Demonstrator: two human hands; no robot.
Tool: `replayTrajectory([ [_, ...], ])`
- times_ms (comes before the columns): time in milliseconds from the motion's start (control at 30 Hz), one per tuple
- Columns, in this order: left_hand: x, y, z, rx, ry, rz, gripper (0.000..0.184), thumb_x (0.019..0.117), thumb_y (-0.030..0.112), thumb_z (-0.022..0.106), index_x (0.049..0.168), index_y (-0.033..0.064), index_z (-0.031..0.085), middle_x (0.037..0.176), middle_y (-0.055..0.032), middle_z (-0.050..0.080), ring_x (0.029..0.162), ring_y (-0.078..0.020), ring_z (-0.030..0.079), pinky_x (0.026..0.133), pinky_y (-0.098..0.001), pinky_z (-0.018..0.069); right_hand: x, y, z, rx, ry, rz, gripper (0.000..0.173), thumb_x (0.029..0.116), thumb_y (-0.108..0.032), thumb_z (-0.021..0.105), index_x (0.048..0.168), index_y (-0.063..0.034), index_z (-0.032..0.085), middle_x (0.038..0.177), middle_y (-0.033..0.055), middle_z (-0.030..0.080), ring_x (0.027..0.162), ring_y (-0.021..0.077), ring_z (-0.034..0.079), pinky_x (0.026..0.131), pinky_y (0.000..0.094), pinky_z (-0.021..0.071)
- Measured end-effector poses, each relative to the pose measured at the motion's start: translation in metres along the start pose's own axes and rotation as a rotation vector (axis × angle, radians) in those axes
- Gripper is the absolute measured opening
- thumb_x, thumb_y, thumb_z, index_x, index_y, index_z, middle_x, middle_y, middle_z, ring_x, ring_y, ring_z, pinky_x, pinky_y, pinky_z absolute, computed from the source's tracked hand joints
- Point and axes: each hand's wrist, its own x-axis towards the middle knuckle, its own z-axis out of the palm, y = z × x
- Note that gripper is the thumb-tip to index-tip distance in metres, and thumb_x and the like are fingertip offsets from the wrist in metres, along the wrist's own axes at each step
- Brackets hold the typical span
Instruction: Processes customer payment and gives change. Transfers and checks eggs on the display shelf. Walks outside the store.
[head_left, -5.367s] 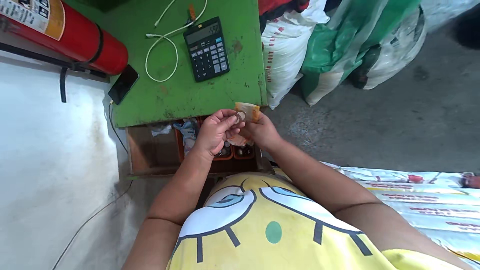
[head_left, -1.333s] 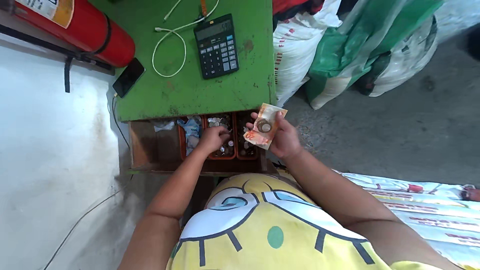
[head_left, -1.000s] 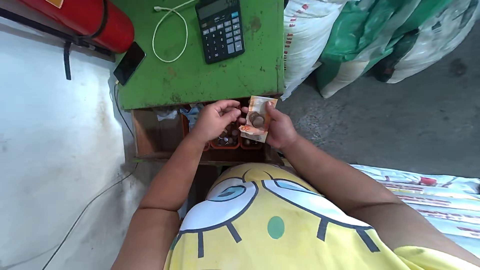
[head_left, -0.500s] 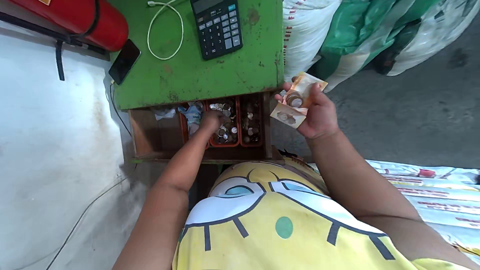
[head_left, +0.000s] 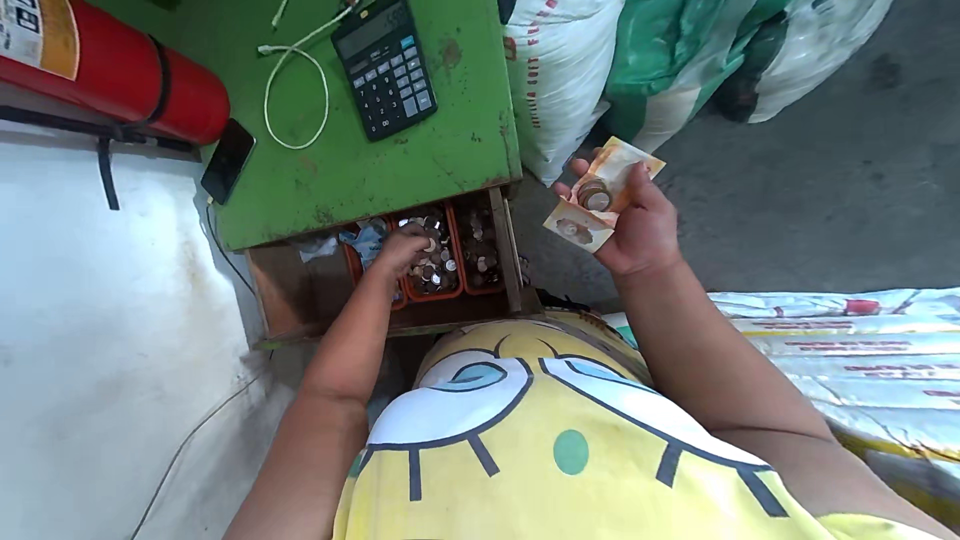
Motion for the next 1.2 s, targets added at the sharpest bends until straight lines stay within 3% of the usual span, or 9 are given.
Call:
replayTrajectory([
  [67, -0.002, 0.004, 0.01, -0.069, -0.095, 0.057, 0.017, 0.0871, -0.002, 0.054, 0.103, 0.0027, 0.057, 0.094, -0.0078, 0.065, 0.075, -0.0139, 0.062, 0.068, -0.0314, 0.0554, -0.007, -0.001, -0.004, 0.01, 0.016, -0.02, 0.052, 0.1123, -0.042, 0.009, 0.138, -0.0145, 0.046, 0.122, 0.0103, 0.069, 0.105, 0.0266, 0.072, 0.086, 0.0412, 0.0631],
  [167, 0.005, 0.017, 0.031, 0.082, -0.221, 0.102, 0.021, 0.0929, 0.008, 0.054, 0.111, 0.0038, 0.063, 0.097, -0.0056, 0.063, 0.082, -0.0135, 0.06, 0.073, -0.0325, 0.0529, -0.015, 0.001, -0.007, 0.044, 0.041, -0.048, 0.053, 0.1122, -0.043, 0.01, 0.138, -0.0145, 0.046, 0.122, 0.0104, 0.069, 0.106, 0.0266, 0.072, 0.086, 0.0413, 0.0631],
  [300, 0.026, 0.042, 0.064, 0.961, -0.293, 0.215, 0.024, 0.0983, 0.017, 0.066, 0.117, 0.0043, 0.073, 0.118, -0.0175, 0.071, 0.113, -0.032, 0.067, 0.1, -0.0557, 0.0517, -0.028, 0.008, -0.005, 0.057, 0.086, -0.071, 0.053, 0.1122, -0.043, 0.01, 0.14, -0.0154, 0.045, 0.122, 0.0104, 0.069, 0.106, 0.0266, 0.072, 0.086, 0.0417, 0.063],
  [367, 0.026, 0.049, 0.079, 1.331, -0.296, 0.211, 0.018, 0.0934, 0.014, 0.068, 0.107, 0.0042, 0.074, 0.115, -0.0212, 0.07, 0.11, -0.041, 0.067, 0.091, -0.0655, 0.0534, -0.035, 0.011, -0.003, 0.047, 0.102, -0.082, 0.053, 0.112, -0.044, 0.01, 0.141, -0.0159, 0.045, 0.123, 0.0098, 0.069, 0.106, 0.0262, 0.072, 0.086, 0.0409, 0.0631],
  [433, 0.022, 0.051, 0.087, 1.462, -0.301, 0.143, 0.016, 0.0942, 0.014, 0.067, 0.104, 0.0024, 0.073, 0.113, -0.0224, 0.07, 0.106, -0.0435, 0.067, 0.086, -0.067, 0.0538, -0.041, 0.013, -0.003, 0.047, 0.105, -0.103, 0.054, 0.112, -0.044, 0.009, 0.142, -0.0153, 0.045, 0.124, 0.01, 0.07, 0.106, 0.0263, 0.072, 0.086, 0.0408, 0.0633],
  [567, 0.017, 0.05, 0.088, 1.553, -0.365, 0.19, 0.017, 0.098, 0.012, 0.062, 0.107, 0.0019, 0.072, 0.115, -0.0226, 0.07, 0.11, -0.0432, 0.067, 0.088, -0.0657, 0.0538, -0.051, 0.016, -0.001, 0.064, 0.115, -0.15, 0.056, 0.1115, -0.045, 0.008, 0.142, -0.0154, 0.044, 0.124, 0.0106, 0.07, 0.106, 0.027, 0.073, 0.086, 0.0414, 0.0631],
  [800, 0.031, 0.034, 0.075, 1.633, -0.445, 0.505, 0.017, 0.0972, 0.009, 0.062, 0.109, 0.006, 0.073, 0.117, -0.0182, 0.07, 0.11, -0.0401, 0.067, 0.09, -0.0626, 0.0547, -0.062, 0.027, 0.003, 0.076, 0.153, -0.22, 0.055, 0.1117, -0.045, 0.008, 0.136, -0.0145, 0.047, 0.122, 0.0105, 0.071, 0.104, 0.0262, 0.073, 0.085, 0.0407, 0.0631],
  [1000, 0.037, 0.035, 0.069, 1.596, -0.569, 0.54, 0.019, 0.0961, 0.011, 0.066, 0.113, 0.0097, 0.075, 0.122, -0.0162, 0.069, 0.114, -0.0386, 0.066, 0.096, -0.0623, 0.053, -0.065, 0.037, 0.007, 0.09, 0.172, -0.23, 0.054, 0.112, -0.044, 0.009, 0.138, -0.0137, 0.046, 0.121, 0.0112, 0.071, 0.105, 0.0267, 0.073, 0.085, 0.041, 0.063],
  [1200, 0.05, 0.032, 0.059, 1.392, -0.581, 0.525, 0.022, 0.0952, 0.015, 0.067, 0.114, 0.0062, 0.074, 0.112, -0.019, 0.072, 0.11, -0.0382, 0.068, 0.097, -0.0612, 0.0517, -0.063, 0.042, 0.015, 0.073, 0.149, -0.237, 0.053, 0.1122, -0.043, 0.009, 0.138, -0.0149, 0.046, 0.122, 0.0106, 0.07, 0.105, 0.0264, 0.073, 0.085, 0.0407, 0.0633],
])
